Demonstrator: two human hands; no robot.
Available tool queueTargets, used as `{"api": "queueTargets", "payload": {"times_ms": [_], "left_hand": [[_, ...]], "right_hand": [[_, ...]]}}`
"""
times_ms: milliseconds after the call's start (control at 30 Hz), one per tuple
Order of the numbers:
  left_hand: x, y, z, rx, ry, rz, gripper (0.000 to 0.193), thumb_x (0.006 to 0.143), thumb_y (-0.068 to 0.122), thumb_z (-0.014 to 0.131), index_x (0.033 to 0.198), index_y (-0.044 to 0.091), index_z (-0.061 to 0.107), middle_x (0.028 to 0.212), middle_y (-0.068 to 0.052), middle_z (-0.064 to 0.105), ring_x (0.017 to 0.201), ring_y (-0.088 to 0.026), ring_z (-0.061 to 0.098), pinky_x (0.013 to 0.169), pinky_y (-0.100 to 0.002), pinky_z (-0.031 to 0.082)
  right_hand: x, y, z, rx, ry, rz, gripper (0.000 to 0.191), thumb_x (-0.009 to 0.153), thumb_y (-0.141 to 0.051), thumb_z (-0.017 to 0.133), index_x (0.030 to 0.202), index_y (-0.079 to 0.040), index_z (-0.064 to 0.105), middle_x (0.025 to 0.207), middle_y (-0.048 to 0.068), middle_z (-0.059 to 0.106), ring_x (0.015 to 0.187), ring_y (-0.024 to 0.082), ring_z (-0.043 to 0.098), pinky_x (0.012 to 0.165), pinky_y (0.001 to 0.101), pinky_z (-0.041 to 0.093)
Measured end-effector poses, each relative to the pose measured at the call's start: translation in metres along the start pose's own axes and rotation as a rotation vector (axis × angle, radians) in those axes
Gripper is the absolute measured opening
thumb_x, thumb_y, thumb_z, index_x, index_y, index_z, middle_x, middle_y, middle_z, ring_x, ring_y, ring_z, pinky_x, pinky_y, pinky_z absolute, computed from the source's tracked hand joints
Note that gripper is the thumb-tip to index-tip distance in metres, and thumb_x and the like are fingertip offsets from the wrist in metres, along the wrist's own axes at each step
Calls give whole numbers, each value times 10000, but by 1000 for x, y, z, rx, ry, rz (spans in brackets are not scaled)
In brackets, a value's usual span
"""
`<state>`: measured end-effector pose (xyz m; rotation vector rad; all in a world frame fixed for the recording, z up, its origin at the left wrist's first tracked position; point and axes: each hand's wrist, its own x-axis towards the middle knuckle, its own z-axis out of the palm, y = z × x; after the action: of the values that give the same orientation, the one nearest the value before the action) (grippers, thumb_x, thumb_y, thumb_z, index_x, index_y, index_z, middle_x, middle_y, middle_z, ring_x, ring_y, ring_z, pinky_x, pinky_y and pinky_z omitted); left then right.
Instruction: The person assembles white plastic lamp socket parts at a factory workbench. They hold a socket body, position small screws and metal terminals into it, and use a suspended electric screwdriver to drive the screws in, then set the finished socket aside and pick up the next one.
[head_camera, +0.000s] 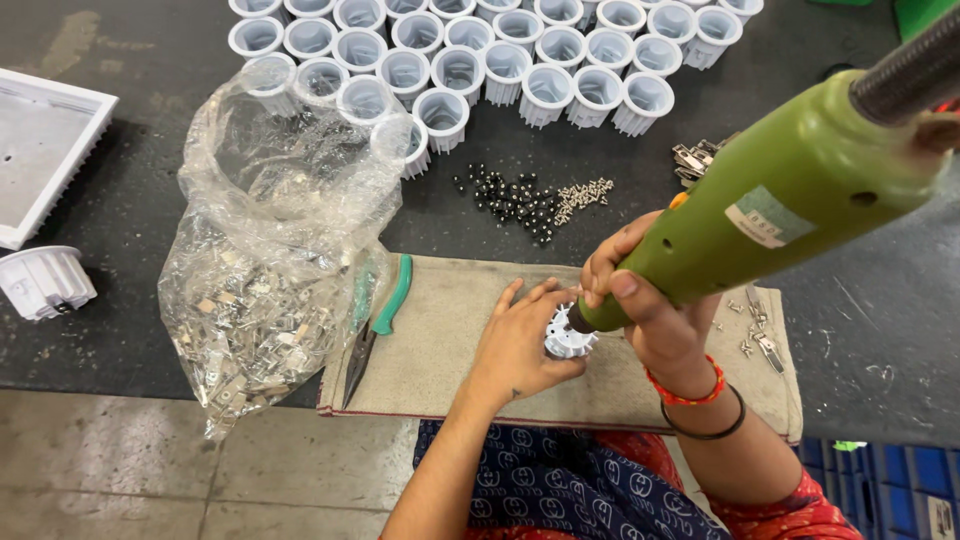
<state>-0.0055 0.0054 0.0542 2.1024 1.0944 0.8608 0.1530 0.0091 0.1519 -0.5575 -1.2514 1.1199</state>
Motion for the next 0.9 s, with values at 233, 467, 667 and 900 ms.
{"api": "queueTargets", "payload": {"times_ms": [233,467,667,900], "left_hand": [[37,-52,-57,-220,-34,37,571,853,331,773,1313,30,617,1309,-178,681,1235,-346,641,1037,-423,485],[117,-121,-77,484,283,-493,304,968,336,630,1057,58,716,1064,-202,695,994,-422,678,836,-524,556],[111,-121,-65,529,308,-377,165,879,178,628,918,107,772,1050,-147,690,977,-391,688,823,-531,558],[93,-125,-67,618,262,-286,154,876,168,648,896,72,767,1035,-159,688,974,-373,688,830,-502,563]], "right_hand": [[20,-23,5,-33,-80,18,463,914,15,682,1325,-35,474,915,150,619,800,245,663,776,407,584],[33,-51,-8,-165,-121,37,345,926,91,613,1248,4,526,920,175,672,832,243,681,819,393,568],[30,-58,-24,-187,-84,61,313,917,66,634,1206,9,526,914,146,670,821,216,675,777,374,578],[37,-64,-27,-234,-99,66,303,923,53,634,1201,14,521,899,149,686,797,207,679,741,345,569]]}}
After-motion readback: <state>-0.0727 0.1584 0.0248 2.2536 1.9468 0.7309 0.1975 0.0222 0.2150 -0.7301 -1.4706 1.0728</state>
